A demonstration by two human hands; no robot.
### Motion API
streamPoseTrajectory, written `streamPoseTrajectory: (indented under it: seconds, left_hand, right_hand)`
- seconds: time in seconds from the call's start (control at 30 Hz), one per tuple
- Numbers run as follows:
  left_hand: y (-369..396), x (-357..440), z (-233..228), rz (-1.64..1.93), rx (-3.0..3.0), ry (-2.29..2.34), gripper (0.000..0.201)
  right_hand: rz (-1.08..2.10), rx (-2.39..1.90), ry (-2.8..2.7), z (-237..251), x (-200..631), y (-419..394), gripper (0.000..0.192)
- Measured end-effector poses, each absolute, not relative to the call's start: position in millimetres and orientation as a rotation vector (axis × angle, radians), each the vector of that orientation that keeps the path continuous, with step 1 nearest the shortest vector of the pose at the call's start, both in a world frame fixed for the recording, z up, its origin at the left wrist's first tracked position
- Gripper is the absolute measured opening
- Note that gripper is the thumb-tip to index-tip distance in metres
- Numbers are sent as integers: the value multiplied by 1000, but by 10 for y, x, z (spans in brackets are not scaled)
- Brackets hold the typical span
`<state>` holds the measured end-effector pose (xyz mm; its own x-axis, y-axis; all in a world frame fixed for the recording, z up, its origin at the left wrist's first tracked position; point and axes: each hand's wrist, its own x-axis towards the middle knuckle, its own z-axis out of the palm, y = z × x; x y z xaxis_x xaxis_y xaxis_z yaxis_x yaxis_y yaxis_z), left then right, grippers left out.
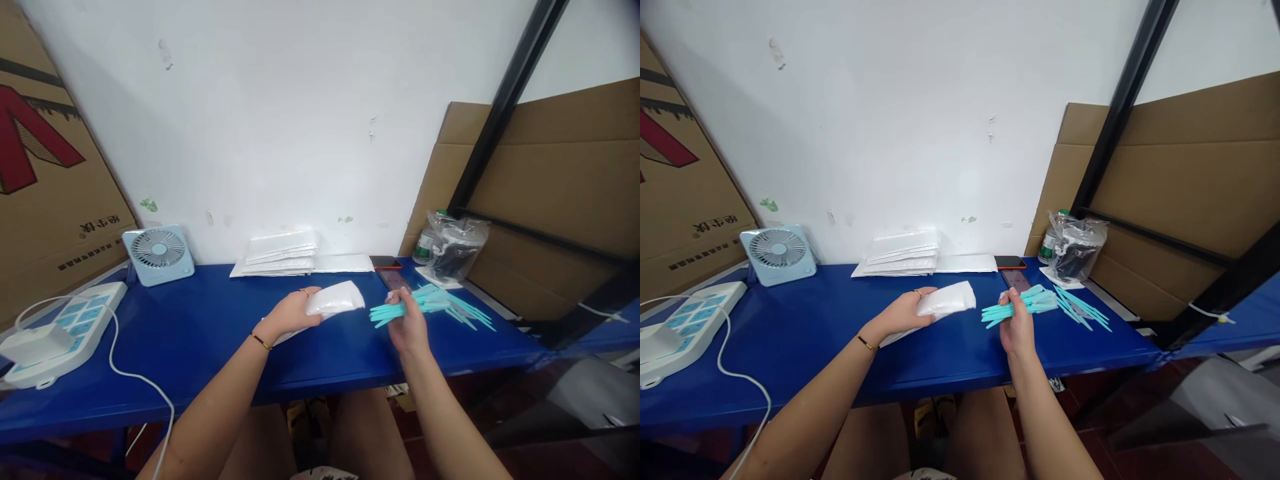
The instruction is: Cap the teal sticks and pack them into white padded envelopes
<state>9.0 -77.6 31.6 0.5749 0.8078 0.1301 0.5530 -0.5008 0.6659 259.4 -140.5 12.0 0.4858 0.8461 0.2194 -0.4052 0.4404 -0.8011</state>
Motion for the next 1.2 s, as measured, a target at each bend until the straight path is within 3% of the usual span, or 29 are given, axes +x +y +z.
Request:
streamPoseTrajectory:
  seconds: [0.27,0.5,0.77,1.2]
  left_hand:
    - [-801,285,465,530,1144,402,50]
    - [-889,491,484,424,1175,173,55]
    - [-893,565,548,523,1073,68,54]
    - [-873,590,516,621,989,-57,70]
  right_hand:
    - [882,-747,-1023,940,2569,-1469,34]
    - [669,-577,-1160,1589,2417,-1293,32]
    - [763,-741,-1462,1641,2153,-1263,28]
    - [1025,-904,-1894,1818,1980,-1164,27]
